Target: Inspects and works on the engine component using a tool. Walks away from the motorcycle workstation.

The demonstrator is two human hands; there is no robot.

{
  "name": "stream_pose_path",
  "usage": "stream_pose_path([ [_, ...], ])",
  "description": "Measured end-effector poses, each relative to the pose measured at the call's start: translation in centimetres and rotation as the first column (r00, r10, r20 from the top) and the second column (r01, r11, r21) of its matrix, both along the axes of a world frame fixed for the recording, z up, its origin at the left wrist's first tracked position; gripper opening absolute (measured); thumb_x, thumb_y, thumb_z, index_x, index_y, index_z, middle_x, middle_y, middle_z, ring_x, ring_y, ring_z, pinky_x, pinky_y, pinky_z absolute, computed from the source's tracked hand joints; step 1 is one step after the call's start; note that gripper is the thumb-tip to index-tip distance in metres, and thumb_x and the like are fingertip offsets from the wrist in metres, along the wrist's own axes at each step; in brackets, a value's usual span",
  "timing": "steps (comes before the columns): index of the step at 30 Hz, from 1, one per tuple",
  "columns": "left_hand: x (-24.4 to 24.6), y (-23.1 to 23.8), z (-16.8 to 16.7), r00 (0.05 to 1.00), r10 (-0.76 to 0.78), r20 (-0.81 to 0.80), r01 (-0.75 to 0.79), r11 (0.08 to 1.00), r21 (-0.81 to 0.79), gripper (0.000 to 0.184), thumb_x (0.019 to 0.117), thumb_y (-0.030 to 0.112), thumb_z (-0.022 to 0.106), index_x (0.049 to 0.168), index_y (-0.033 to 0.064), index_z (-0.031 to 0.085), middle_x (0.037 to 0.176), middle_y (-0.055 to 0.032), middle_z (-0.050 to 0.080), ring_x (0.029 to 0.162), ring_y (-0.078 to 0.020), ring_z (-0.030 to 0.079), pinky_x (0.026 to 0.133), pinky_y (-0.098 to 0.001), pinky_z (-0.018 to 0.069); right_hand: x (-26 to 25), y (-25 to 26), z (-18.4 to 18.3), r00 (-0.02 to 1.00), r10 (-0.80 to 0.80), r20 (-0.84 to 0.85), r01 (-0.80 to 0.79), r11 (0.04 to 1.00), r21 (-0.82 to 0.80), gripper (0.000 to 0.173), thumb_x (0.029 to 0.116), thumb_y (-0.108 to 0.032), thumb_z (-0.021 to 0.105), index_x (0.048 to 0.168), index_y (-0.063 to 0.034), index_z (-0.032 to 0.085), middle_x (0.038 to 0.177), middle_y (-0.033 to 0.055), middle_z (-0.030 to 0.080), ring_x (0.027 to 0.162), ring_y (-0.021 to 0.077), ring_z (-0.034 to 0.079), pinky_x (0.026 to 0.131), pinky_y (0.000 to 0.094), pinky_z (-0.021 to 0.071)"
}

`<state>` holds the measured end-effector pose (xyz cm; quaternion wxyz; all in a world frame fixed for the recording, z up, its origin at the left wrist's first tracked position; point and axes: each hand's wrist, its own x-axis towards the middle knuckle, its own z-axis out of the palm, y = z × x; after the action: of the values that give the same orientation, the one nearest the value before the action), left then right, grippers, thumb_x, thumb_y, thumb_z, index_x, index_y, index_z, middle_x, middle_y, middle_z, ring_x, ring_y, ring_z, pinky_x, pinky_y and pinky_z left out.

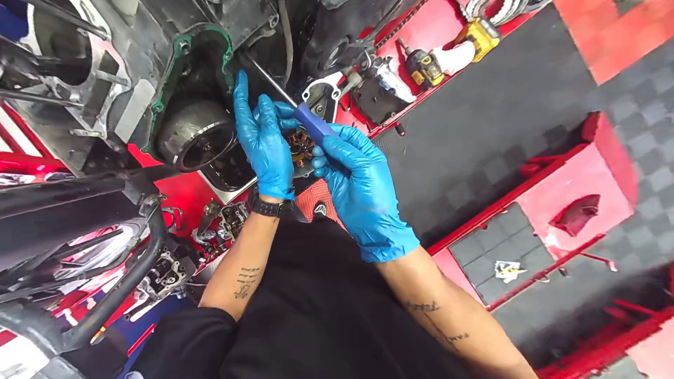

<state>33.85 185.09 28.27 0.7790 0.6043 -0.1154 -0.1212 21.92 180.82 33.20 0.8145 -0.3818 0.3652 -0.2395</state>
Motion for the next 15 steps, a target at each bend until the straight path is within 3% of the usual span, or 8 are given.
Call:
stream_pose_path([
  [2, 0.5, -1.1, -0.5, 0.998, 0.063, -0.01, -0.064, 0.998, -0.03, 0.045, 0.1093, 0.005, 0.037, 0.152, -0.006, 0.029, 0.077, -0.0067, 0.06, 0.063, -0.0156, 0.063, 0.063, -0.0323, 0.0593, 0.0, -0.2, 0.1, 1.0, 0.011, 0.009, -0.011, 1.0, 0.002, 0.014, 0.1012, -0.003, 0.056, 0.114, 0.0004, 0.061, 0.089, 0.009, 0.067, 0.071, 0.0127, 0.066, 0.065, 0.0251, 0.0582],
  [5, 0.6, -2.9, -0.4, 0.975, 0.221, -0.027, -0.223, 0.973, -0.064, 0.03, 0.1086, 0.004, 0.039, 0.135, -0.0082, 0.045, 0.07, -0.0029, 0.055, 0.056, -0.011, 0.057, 0.055, -0.0263, 0.055, 0.2, -0.5, 0.3, 1.0, 0.004, -0.003, -0.004, 1.0, 0.023, 0.011, 0.1011, -0.003, 0.057, 0.11, -0.0007, 0.063, 0.086, 0.0078, 0.067, 0.069, 0.0119, 0.065, 0.063, 0.0242, 0.0577],
  [8, 0.6, -4.0, -0.2, 0.946, 0.317, -0.069, -0.322, 0.943, -0.084, 0.022, 0.1088, 0.006, 0.043, 0.125, -0.0063, 0.052, 0.074, -0.0048, 0.055, 0.056, -0.0113, 0.057, 0.053, -0.0258, 0.0541, 0.2, -0.8, 0.4, 1.0, 0.01, -0.018, -0.009, 0.999, 0.031, 0.01, 0.1009, -0.004, 0.057, 0.108, -0.0016, 0.064, 0.084, 0.0066, 0.066, 0.068, 0.0115, 0.064, 0.063, 0.0235, 0.0574],
  [12, 0.9, -4.5, 0.2, 0.919, 0.239, -0.314, -0.295, 0.944, -0.145, 0.026, 0.1112, 0.017, 0.041, 0.13, 0.0024, 0.051, 0.084, -0.0047, 0.055, 0.064, -0.011, 0.054, 0.059, -0.0234, 0.051, 0.2, -0.9, 0.9, 0.998, 0.035, -0.043, -0.033, 0.999, 0.04, 0.011, 0.1022, -0.006, 0.056, 0.107, -0.0015, 0.065, 0.082, 0.006, 0.066, 0.067, 0.0102, 0.064, 0.063, 0.0219, 0.0569],
  [15, 1.4, -4.9, 0.7, 0.869, 0.199, -0.452, -0.341, 0.904, -0.257, 0.016, 0.1111, 0.018, 0.04, 0.118, 0.0094, 0.051, 0.07, 0.0018, 0.043, 0.047, -0.0057, 0.039, 0.04, -0.0174, 0.0365, 0.4, -1.0, 0.9, 0.997, 0.042, -0.058, -0.038, 0.998, 0.056, 0.009, 0.1022, -0.007, 0.057, 0.105, -0.0021, 0.064, 0.081, 0.0062, 0.066, 0.066, 0.0106, 0.064, 0.062, 0.0218, 0.0564],
])
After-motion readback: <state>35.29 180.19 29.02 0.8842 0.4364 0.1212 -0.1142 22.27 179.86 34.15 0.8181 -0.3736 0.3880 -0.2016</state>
